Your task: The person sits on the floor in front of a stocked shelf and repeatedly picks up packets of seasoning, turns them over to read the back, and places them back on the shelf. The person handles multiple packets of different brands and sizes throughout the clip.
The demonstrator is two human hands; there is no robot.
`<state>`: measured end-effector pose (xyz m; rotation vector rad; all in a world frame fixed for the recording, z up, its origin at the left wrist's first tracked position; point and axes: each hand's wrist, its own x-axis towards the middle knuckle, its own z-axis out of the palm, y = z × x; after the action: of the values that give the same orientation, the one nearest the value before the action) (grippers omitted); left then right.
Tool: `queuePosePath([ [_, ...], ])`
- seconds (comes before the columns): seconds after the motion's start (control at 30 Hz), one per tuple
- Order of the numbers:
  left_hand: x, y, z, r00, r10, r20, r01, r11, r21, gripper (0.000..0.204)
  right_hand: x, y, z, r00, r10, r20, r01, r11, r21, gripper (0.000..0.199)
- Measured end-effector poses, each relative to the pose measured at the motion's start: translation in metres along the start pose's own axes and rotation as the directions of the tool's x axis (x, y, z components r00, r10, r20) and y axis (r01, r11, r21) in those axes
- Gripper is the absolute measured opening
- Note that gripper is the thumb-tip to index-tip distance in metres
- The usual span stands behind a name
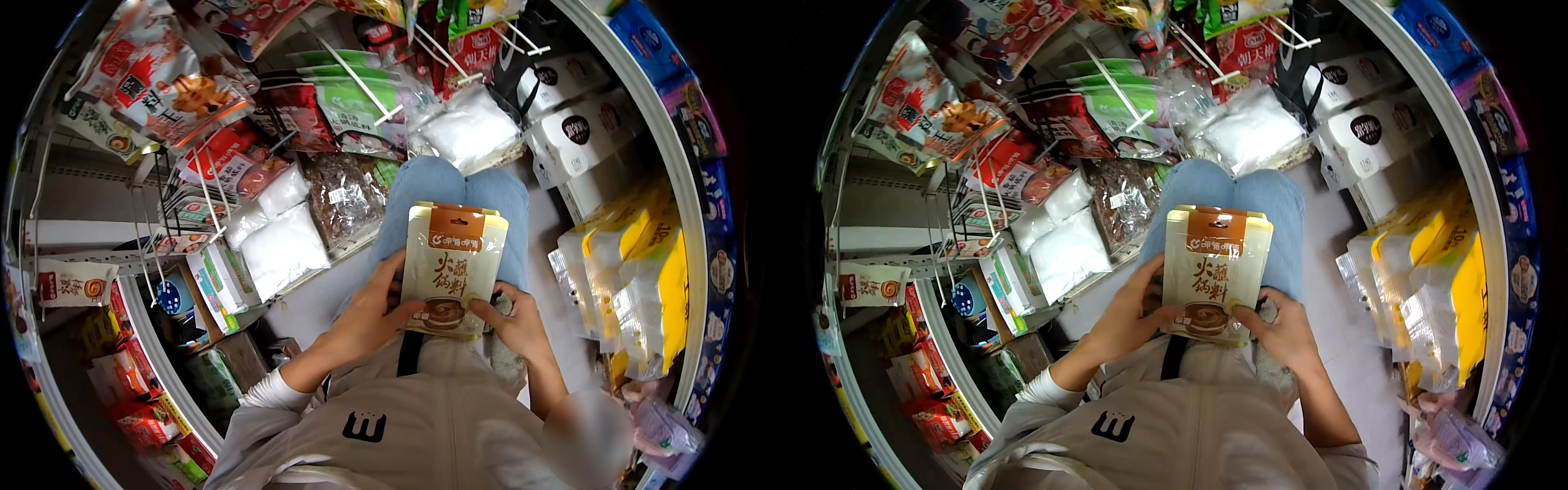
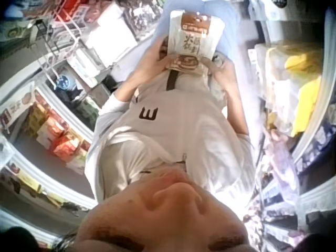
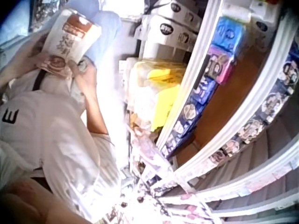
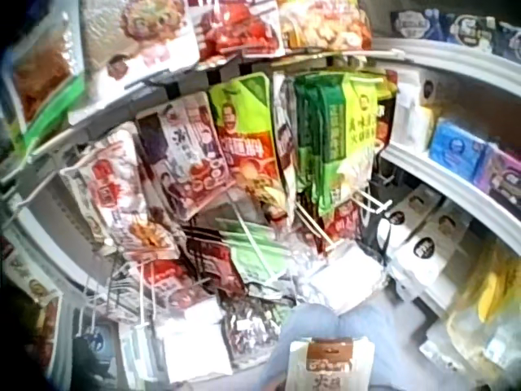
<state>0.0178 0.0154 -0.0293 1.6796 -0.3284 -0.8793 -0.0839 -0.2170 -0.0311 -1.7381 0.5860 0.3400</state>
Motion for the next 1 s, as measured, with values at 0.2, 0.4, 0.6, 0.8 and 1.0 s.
queuePosePath([
  [0.2,0.006,-0.008,0.000,0.972,0.163,-0.169,-0.128,0.972,0.199,0.047,0.002,-0.008,0.008,0.976,-0.131,-0.175,0.086,0.967,-0.241,0.030],
  [0.4,0.019,-0.010,0.007,0.911,0.310,-0.270,-0.222,0.924,0.310,0.034,0.009,-0.014,0.007,0.950,-0.169,-0.262,0.050,0.912,-0.407,0.030],
  [0.6,0.027,-0.019,0.007,0.918,0.261,-0.299,-0.168,0.938,0.302,0.024,0.021,-0.009,-0.001,0.941,-0.165,-0.294,0.047,0.928,-0.369,0.033],
  [0.8,0.029,-0.016,0.003,0.925,0.252,-0.285,-0.113,0.897,0.426,0.016,0.026,-0.014,-0.002,0.971,-0.003,-0.240,-0.029,0.991,-0.130,0.030],
  [1.0,0.030,-0.013,0.010,0.925,0.184,-0.333,-0.095,0.959,0.267,0.014,0.029,-0.012,-0.005,0.979,0.023,-0.202,-0.023,1.000,0.001,0.028],
])
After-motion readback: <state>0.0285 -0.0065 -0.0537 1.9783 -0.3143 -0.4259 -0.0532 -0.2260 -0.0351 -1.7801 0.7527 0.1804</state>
